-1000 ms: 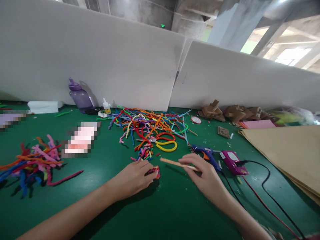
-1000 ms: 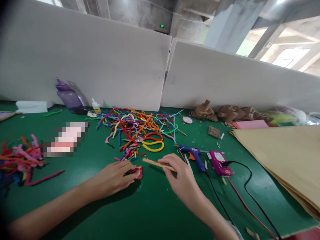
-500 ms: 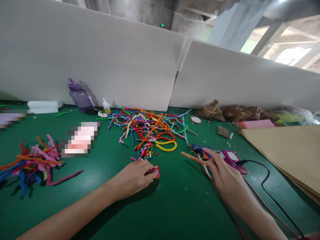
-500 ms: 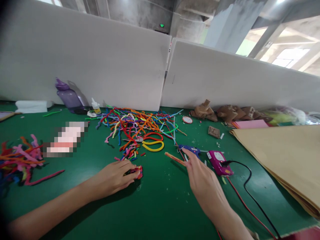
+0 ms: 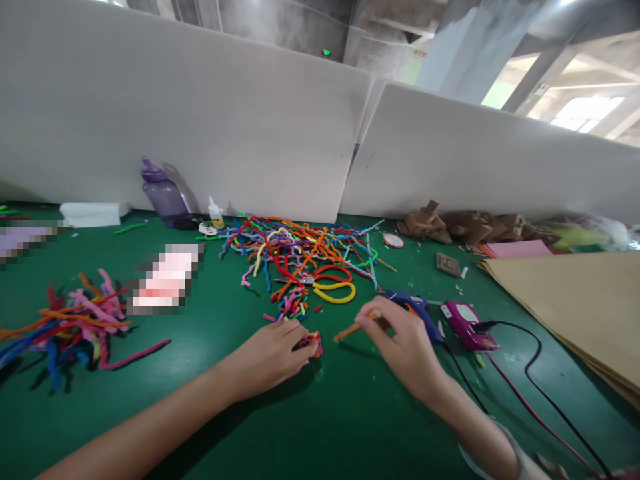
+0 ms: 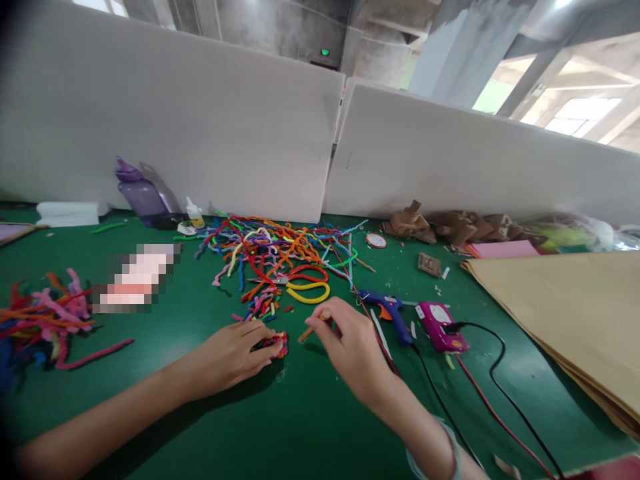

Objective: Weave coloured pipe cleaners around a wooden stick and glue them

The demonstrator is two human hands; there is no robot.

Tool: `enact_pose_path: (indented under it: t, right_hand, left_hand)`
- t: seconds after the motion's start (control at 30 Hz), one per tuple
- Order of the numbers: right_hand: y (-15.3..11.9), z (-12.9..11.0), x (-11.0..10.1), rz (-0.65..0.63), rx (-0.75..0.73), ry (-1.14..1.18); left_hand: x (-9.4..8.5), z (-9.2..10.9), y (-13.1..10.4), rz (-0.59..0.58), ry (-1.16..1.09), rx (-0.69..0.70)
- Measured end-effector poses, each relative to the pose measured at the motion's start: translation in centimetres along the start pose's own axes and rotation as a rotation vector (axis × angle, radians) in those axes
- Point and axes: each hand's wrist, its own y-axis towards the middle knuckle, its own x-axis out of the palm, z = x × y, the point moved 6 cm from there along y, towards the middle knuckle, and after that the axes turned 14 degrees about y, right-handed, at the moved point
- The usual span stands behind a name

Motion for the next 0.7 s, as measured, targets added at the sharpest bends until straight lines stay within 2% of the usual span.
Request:
enact_pose_path:
  t: [0.1, 0.2, 0.33, 0.7]
  right_hand:
    - [0.1, 0.0, 2.1, -0.099, -0.033, 0.014]
    - [0.1, 0.1, 2.9, -0.14, -0.03, 0.019]
    - [0.1, 0.2, 3.1, -0.152, -0.013, 0.014]
    - [-0.5, 0.3, 2.9, -0.257, 0.07, -0.119]
  left_hand:
    - [0.0, 0.0, 0.0, 0.012, 0.0, 0.004]
    - [0.1, 0.0, 0.0, -0.001, 0.004, 0.007]
    - [0.2, 0.1, 0.0, -0.019, 0.005, 0.025]
    - [0.3, 0.1, 0.0, 0.062, 0.011, -0.011]
